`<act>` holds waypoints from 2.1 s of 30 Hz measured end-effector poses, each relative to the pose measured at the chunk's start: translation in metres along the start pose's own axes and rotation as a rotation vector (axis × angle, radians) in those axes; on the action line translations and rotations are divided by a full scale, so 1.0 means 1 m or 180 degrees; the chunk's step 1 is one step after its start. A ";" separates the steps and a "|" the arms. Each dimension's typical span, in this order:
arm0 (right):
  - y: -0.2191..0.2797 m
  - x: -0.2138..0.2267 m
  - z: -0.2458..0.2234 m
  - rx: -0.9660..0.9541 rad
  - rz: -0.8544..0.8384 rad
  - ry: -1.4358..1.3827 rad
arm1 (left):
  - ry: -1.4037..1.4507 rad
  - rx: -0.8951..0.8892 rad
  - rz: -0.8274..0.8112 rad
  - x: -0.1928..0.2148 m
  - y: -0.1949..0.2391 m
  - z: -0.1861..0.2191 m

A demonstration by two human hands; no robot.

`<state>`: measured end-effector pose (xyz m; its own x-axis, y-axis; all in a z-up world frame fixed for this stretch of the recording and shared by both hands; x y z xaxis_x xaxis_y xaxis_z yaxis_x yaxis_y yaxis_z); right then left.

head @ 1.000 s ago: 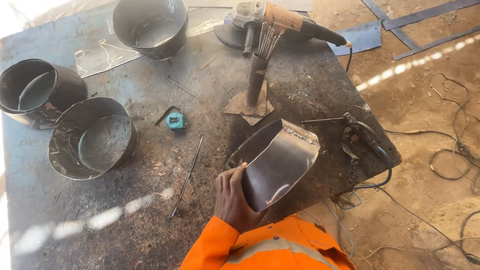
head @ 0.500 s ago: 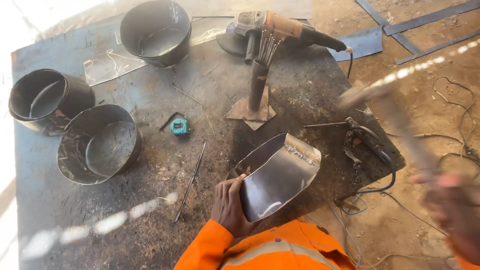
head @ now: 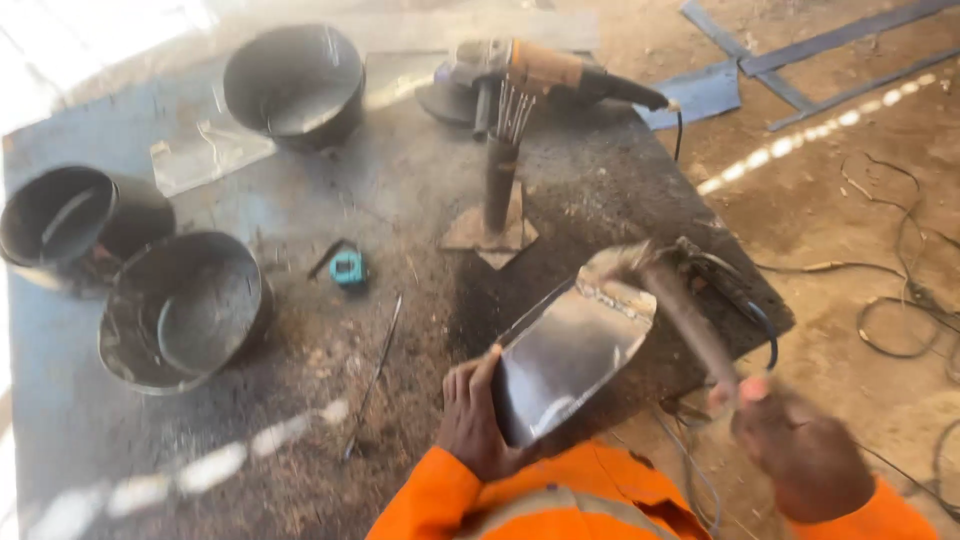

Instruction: Hammering a circular metal band on a workbench to shape it or remove welding slag

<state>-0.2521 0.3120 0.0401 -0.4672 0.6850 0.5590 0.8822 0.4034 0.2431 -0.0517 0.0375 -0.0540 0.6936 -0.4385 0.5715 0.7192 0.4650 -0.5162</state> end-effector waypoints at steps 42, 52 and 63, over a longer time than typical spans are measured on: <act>-0.026 -0.053 -0.003 0.0241 -0.0609 -0.2536 | -0.0711 0.0459 -0.0662 0.007 0.066 -0.021; 0.015 -0.151 -0.081 0.3090 -0.0762 0.1290 | -0.0974 -0.0203 -0.0586 -0.049 0.129 -0.068; -0.066 -0.118 -0.071 0.0920 -0.1270 0.4695 | -0.1106 -0.0642 -0.0396 -0.068 0.110 -0.071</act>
<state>-0.2511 0.1616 0.0139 -0.0378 -0.6032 0.7967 0.5972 0.6256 0.5020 -0.0167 0.0643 -0.1951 0.5713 -0.1802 0.8007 0.8139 0.2499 -0.5244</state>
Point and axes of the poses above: each hand's wrist, its own y-axis away from the middle knuckle, its own x-axis out of the back of the hand, z = x × y, the point moved 2 cm from there along -y, towards the middle knuckle, and after that the axes turned 8 degrees about z, right-handed, at the moved point
